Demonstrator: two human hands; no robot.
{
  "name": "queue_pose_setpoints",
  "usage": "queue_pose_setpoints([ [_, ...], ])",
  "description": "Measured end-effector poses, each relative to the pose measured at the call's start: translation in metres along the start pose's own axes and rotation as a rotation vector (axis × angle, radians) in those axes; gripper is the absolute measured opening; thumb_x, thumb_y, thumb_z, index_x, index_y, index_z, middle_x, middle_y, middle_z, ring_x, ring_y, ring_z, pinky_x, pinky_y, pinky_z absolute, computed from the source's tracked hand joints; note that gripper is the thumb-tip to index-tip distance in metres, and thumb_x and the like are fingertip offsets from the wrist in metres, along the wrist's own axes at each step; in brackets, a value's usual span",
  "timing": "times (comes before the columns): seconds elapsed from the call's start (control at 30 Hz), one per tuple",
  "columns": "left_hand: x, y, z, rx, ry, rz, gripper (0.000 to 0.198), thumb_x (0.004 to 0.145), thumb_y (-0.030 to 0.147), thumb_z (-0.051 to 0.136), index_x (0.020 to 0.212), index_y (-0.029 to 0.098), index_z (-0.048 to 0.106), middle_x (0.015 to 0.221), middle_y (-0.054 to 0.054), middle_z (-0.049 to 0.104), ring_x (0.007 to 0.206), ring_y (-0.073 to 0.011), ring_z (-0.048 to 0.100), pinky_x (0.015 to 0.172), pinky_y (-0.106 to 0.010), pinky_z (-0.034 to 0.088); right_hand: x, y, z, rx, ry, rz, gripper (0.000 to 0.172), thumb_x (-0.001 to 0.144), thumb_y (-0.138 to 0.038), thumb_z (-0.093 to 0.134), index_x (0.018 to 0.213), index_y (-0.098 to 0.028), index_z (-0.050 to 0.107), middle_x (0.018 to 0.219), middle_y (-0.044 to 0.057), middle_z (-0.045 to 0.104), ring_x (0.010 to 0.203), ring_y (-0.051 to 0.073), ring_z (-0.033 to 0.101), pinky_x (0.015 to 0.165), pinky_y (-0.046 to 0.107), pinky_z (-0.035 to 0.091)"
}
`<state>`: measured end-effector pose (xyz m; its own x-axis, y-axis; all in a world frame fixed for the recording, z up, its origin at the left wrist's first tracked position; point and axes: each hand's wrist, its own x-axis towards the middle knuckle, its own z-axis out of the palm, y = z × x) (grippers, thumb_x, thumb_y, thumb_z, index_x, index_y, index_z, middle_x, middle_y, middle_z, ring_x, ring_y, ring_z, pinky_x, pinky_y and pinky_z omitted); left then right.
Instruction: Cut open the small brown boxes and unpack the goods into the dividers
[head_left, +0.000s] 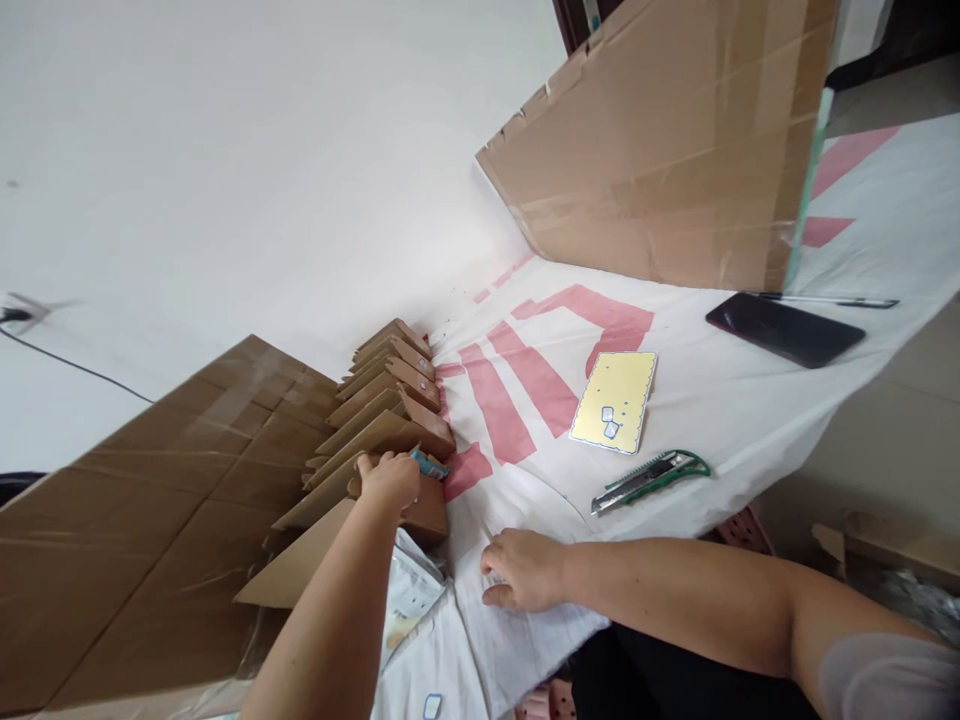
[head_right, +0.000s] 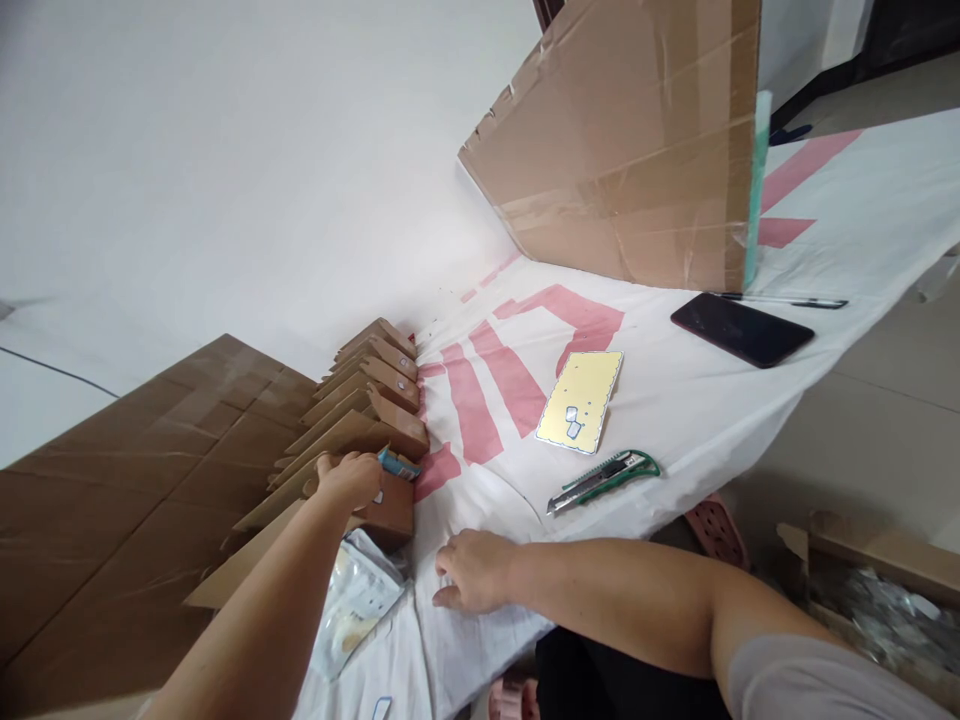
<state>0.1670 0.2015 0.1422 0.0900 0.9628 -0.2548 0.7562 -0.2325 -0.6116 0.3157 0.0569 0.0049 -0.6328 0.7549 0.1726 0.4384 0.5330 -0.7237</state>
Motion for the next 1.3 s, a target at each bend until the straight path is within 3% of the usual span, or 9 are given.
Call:
queue_pose_setpoints([
  [0.37,0.001,0.013,0.017,-0.029,0.117,-0.061,0.043,0.076,0.006,0.039,0.100,0.013,0.073,0.117,-0.024,0.065,0.115,-0.0377,0.050,0.098,-0.060,0.024,0.001,0.000,0.002,0.001,-0.004,0.014,0.039,0.088,-0.039,0.062,0.115,-0.011,0.063,0.115,0.015,0.067,0.112,0.029,0.059,0.090,0.038,0.049],
  [0.5,0.003,0.014,0.025,-0.143,0.162,-0.059,0.036,0.075,0.008,0.041,0.088,0.013,0.075,0.113,-0.025,0.066,0.116,-0.0385,0.050,0.100,-0.060,0.021,0.002,0.001,0.002,0.002,0.002,0.008,0.039,0.088,-0.040,0.062,0.114,-0.011,0.064,0.114,0.016,0.067,0.110,0.029,0.060,0.089,0.038,0.049],
  [0.63,0.009,0.008,0.023,-0.373,0.190,-0.045,0.019,0.068,0.013,0.051,0.065,0.018,0.069,0.105,-0.019,0.070,0.114,-0.0378,0.052,0.102,-0.061,0.024,0.003,0.003,0.004,0.012,0.016,0.000,0.039,0.087,-0.040,0.062,0.113,-0.011,0.064,0.112,0.016,0.068,0.109,0.029,0.060,0.087,0.037,0.048],
  [0.77,0.011,0.003,0.009,-0.728,0.248,0.011,0.013,0.064,0.021,0.058,0.051,0.021,0.058,0.103,-0.010,0.069,0.109,-0.0293,0.057,0.096,-0.043,0.041,0.003,0.005,0.008,0.050,0.036,-0.009,0.035,0.086,-0.038,0.064,0.108,-0.011,0.065,0.110,0.016,0.068,0.106,0.029,0.060,0.085,0.036,0.046],
  [0.87,-0.002,0.014,0.010,-1.035,0.303,0.010,0.012,0.063,0.031,0.060,0.056,0.021,0.056,0.082,-0.006,0.067,0.087,-0.0224,0.063,0.081,-0.034,0.048,0.004,0.006,0.008,0.125,0.118,0.044,0.028,0.085,-0.033,0.064,0.105,-0.014,0.064,0.107,0.013,0.068,0.102,0.027,0.061,0.085,0.036,0.045],
  [0.97,-0.025,0.041,0.033,-1.345,0.353,-0.056,0.025,0.064,0.045,0.060,0.066,0.021,0.054,0.065,0.000,0.059,0.063,-0.0163,0.058,0.064,-0.031,0.049,0.008,0.009,0.005,0.254,0.332,0.206,0.025,0.086,-0.027,0.060,0.108,-0.015,0.060,0.105,0.011,0.067,0.095,0.023,0.061,0.083,0.034,0.045],
  [1.07,-0.052,0.075,0.068,-1.615,0.406,-0.157,0.037,0.060,0.053,0.063,0.072,0.021,0.051,0.066,0.001,0.058,0.060,-0.0140,0.057,0.060,-0.030,0.050,0.011,0.012,0.002,0.339,0.499,0.318,0.031,0.088,-0.023,0.057,0.117,-0.013,0.053,0.107,0.011,0.066,0.090,0.020,0.062,0.083,0.032,0.046],
  [1.2,-0.080,0.114,0.107,-1.873,0.509,-0.315,0.044,0.057,0.053,0.070,0.079,0.021,0.050,0.071,0.002,0.057,0.060,-0.0116,0.057,0.059,-0.027,0.049,0.013,0.015,0.001,0.353,0.470,0.322,0.025,0.090,-0.022,0.055,0.113,-0.013,0.055,0.104,0.010,0.068,0.089,0.018,0.063,0.080,0.028,0.046],
  [1.3,-0.091,0.133,0.123,-1.998,0.582,-0.371,0.047,0.058,0.052,0.073,0.084,0.021,0.050,0.072,0.003,0.055,0.057,-0.0099,0.054,0.057,-0.026,0.046,0.013,0.018,0.003,0.334,0.412,0.304,0.014,0.089,-0.024,0.056,0.100,-0.016,0.060,0.094,0.007,0.071,0.085,0.018,0.064,0.074,0.026,0.045],
])
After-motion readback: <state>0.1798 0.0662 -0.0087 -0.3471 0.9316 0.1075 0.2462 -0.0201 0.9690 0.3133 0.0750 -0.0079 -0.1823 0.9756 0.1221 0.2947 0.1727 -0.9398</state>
